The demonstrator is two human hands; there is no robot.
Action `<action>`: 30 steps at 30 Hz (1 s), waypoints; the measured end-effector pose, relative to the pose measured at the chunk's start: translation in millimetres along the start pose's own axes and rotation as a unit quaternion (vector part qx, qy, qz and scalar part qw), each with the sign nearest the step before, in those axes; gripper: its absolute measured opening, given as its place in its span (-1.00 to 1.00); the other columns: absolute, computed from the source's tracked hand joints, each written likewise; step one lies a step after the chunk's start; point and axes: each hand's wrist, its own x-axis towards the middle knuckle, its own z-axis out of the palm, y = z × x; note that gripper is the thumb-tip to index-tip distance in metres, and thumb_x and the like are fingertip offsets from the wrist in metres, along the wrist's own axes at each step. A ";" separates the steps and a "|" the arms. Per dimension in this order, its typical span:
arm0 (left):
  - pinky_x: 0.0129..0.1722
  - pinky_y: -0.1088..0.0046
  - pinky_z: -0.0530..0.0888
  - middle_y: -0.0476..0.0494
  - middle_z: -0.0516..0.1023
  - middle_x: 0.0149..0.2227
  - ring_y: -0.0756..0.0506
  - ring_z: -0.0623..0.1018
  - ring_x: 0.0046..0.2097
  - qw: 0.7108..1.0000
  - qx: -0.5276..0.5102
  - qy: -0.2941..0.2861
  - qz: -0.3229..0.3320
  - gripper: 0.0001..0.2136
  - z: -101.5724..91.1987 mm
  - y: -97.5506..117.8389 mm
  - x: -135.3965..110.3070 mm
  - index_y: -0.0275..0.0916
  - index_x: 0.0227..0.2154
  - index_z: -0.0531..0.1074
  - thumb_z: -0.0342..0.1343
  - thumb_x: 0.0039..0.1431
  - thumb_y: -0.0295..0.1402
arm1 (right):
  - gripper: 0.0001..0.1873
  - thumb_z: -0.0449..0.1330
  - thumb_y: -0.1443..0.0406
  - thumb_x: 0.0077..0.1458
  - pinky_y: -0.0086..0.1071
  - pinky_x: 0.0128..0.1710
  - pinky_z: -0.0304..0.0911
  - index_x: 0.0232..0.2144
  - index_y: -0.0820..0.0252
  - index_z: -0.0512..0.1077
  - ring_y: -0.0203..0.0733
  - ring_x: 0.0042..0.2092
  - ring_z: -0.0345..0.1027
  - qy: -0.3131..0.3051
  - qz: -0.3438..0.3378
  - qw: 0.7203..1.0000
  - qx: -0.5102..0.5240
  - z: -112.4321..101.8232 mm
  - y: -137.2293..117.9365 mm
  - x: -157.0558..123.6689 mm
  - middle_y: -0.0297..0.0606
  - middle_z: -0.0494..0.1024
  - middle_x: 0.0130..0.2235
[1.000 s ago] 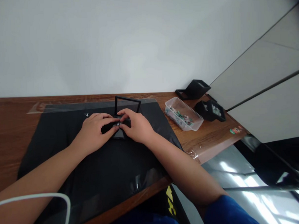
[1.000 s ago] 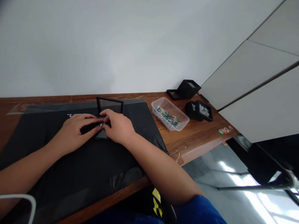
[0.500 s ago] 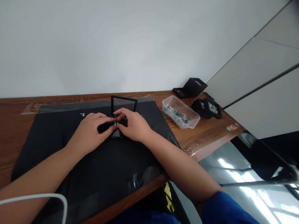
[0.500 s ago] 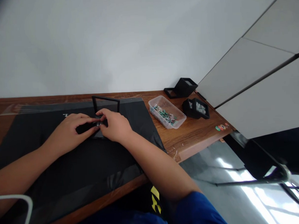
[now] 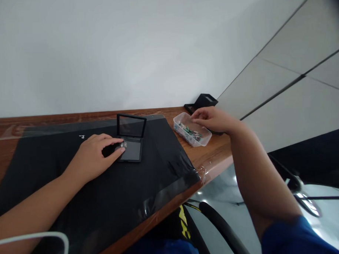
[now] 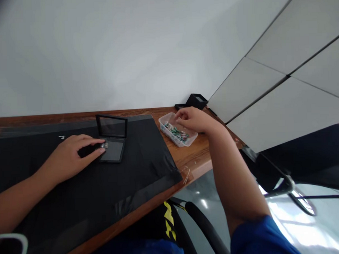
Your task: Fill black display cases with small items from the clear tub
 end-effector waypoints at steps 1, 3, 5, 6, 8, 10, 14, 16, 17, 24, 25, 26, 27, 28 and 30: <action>0.05 0.01 0.47 -0.20 0.64 -0.07 -0.33 0.54 -0.03 1.000 -0.004 -0.002 -0.002 -0.54 0.6 -0.8 0.2 -0.02 -0.03 0.64 0.11 0.26 0.15 | -0.79 0.25 0.29 0.17 -0.39 -0.45 0.16 -0.18 0.22 0.64 -0.26 -0.44 0.32 -0.029 0.025 0.999 -0.039 0.5 13.1 8.3 -0.28 0.53 -0.46; 0.06 -0.01 0.47 -0.20 0.64 -0.07 -0.35 0.54 -0.03 1.000 -0.008 -0.004 -0.006 -0.53 1.3 -2.1 0.3 -0.01 -0.03 0.64 0.13 0.23 0.18 | -0.75 0.25 0.32 0.17 -0.40 -0.38 0.24 -0.13 0.25 0.65 -0.24 -0.38 0.42 -0.081 0.033 0.994 -0.064 11.0 30.3 23.4 -0.20 0.63 -0.34; 0.06 -0.02 0.47 -0.20 0.64 -0.06 -0.35 0.54 -0.03 1.000 -0.007 -0.003 -0.005 -0.52 1.7 -3.1 0.3 0.00 -0.02 0.64 0.14 0.22 0.19 | -0.65 0.29 0.30 0.13 -0.39 -0.39 0.23 -0.04 0.27 0.65 -0.23 -0.39 0.42 -0.090 0.030 0.993 -0.076 27.6 36.2 33.8 -0.19 0.64 -0.33; 0.06 -0.03 0.47 -0.20 0.65 -0.06 -0.36 0.54 -0.03 1.000 -0.006 -0.003 -0.003 -0.52 1.8 -3.5 0.2 0.01 -0.02 0.64 0.13 0.23 0.20 | -0.62 0.30 0.30 0.11 -0.39 -0.40 0.22 -0.01 0.27 0.65 -0.23 -0.40 0.41 -0.092 0.026 0.992 -0.081 35.7 36.2 37.0 -0.19 0.64 -0.34; 0.07 -0.04 0.47 -0.20 0.65 -0.06 -0.37 0.55 -0.03 1.000 -0.005 -0.001 0.002 -0.52 1.8 -4.4 0.2 0.02 -0.02 0.64 0.12 0.24 0.20 | -0.60 0.30 0.32 0.08 -0.39 -0.41 0.18 -0.01 0.26 0.66 -0.25 -0.42 0.38 -0.091 0.014 0.992 -0.087 48.2 33.7 40.4 -0.22 0.62 -0.37; 0.07 -0.05 0.46 -0.19 0.66 -0.04 -0.38 0.55 -0.01 1.000 -0.003 -0.002 0.004 -0.54 1.7 -5.7 0.3 0.04 -0.02 0.63 0.11 0.25 0.19 | -0.61 0.30 0.35 0.07 -0.40 -0.40 0.15 -0.03 0.21 0.68 -0.27 -0.42 0.37 -0.091 0.001 0.992 -0.090 55.0 31.1 41.4 -0.25 0.62 -0.37; 0.05 -0.07 0.47 -0.17 0.67 -0.04 -0.40 0.57 0.01 1.000 0.000 -0.002 0.005 -0.61 1.7 -8.7 0.5 0.10 -0.04 0.63 0.13 0.25 0.16 | -0.70 0.32 0.33 0.06 -0.41 -0.37 0.13 -0.13 0.19 0.69 -0.29 -0.39 0.35 -0.073 -0.009 0.993 -0.097 58.8 32.5 41.8 -0.27 0.62 -0.35; 0.04 -0.08 0.48 -0.18 0.67 -0.05 -0.41 0.57 0.01 1.000 -0.001 0.002 0.011 -0.60 1.6 -9.1 0.5 0.09 -0.05 0.63 0.13 0.25 0.16 | -0.74 0.33 0.32 0.06 -0.40 -0.36 0.12 -0.17 0.21 0.69 -0.29 -0.38 0.35 -0.057 -0.008 0.993 -0.100 58.4 35.9 41.5 -0.26 0.62 -0.34; 0.04 -0.09 0.48 -0.19 0.67 -0.05 -0.42 0.57 0.01 1.000 -0.001 0.001 0.013 -0.60 1.4 -9.0 0.5 0.08 -0.05 0.63 0.13 0.25 0.16 | -0.76 0.35 0.31 0.06 -0.40 -0.36 0.12 -0.19 0.21 0.68 -0.29 -0.38 0.36 -0.049 -0.006 0.994 -0.102 57.5 37.8 41.2 -0.25 0.62 -0.34; 0.08 -0.08 0.47 -0.17 0.66 -0.01 -0.41 0.56 0.03 1.000 0.002 -0.008 0.004 -0.58 0.8 -6.7 0.3 0.07 -0.03 0.61 0.11 0.26 0.16 | -0.79 0.46 0.21 -0.02 -0.36 -0.38 0.18 -0.36 0.23 0.66 -0.22 -0.37 0.42 -0.015 0.009 0.995 -0.098 31.9 46.9 34.6 -0.22 0.64 -0.39; 0.08 -0.07 0.47 -0.17 0.66 -0.01 -0.40 0.55 0.02 1.000 0.001 -0.009 0.003 -0.57 0.8 -6.6 0.2 0.06 -0.02 0.61 0.10 0.26 0.16 | -0.81 0.45 0.22 -0.01 -0.36 -0.37 0.20 -0.36 0.22 0.67 -0.21 -0.36 0.44 -0.013 0.008 0.995 -0.095 25.6 46.5 32.3 -0.22 0.65 -0.38; 0.07 -0.06 0.47 -0.17 0.66 -0.02 -0.40 0.55 0.02 1.000 0.000 -0.010 0.003 -0.57 0.8 -6.3 0.1 0.05 -0.02 0.61 0.10 0.26 0.16 | -0.83 0.42 0.22 0.03 -0.35 -0.36 0.23 -0.34 0.21 0.68 -0.19 -0.34 0.47 -0.005 0.007 0.996 -0.088 19.1 45.5 29.4 -0.21 0.67 -0.37; 0.07 -0.05 0.46 -0.17 0.66 -0.02 -0.39 0.54 0.02 1.000 -0.001 -0.010 0.004 -0.57 0.6 -6.0 0.0 0.04 -0.01 0.61 0.10 0.27 0.16 | -0.81 0.39 0.20 0.07 -0.34 -0.35 0.25 -0.32 0.20 0.70 -0.17 -0.32 0.49 0.012 0.008 0.997 -0.077 12.7 43.4 25.9 -0.20 0.68 -0.34; 0.07 -0.05 0.46 -0.17 0.66 -0.02 -0.38 0.54 0.01 1.000 -0.001 -0.012 0.005 -0.57 0.4 -5.5 -0.1 0.03 -0.01 0.61 0.10 0.27 0.15 | -0.79 0.37 0.18 0.10 -0.33 -0.34 0.28 -0.29 0.19 0.71 -0.15 -0.30 0.51 0.040 0.008 0.998 -0.058 6.6 40.3 21.6 -0.18 0.70 -0.32; 0.07 -0.03 0.46 -0.18 0.65 -0.02 -0.37 0.54 0.00 1.000 -0.001 -0.013 0.007 -0.57 -0.3 -4.2 -0.4 0.01 -0.01 0.61 0.10 0.28 0.13 | -0.74 0.35 0.12 0.11 -0.30 -0.34 0.31 -0.27 0.17 0.72 -0.11 -0.29 0.52 0.107 0.000 0.994 -0.024 -3.2 30.2 11.0 -0.16 0.71 -0.31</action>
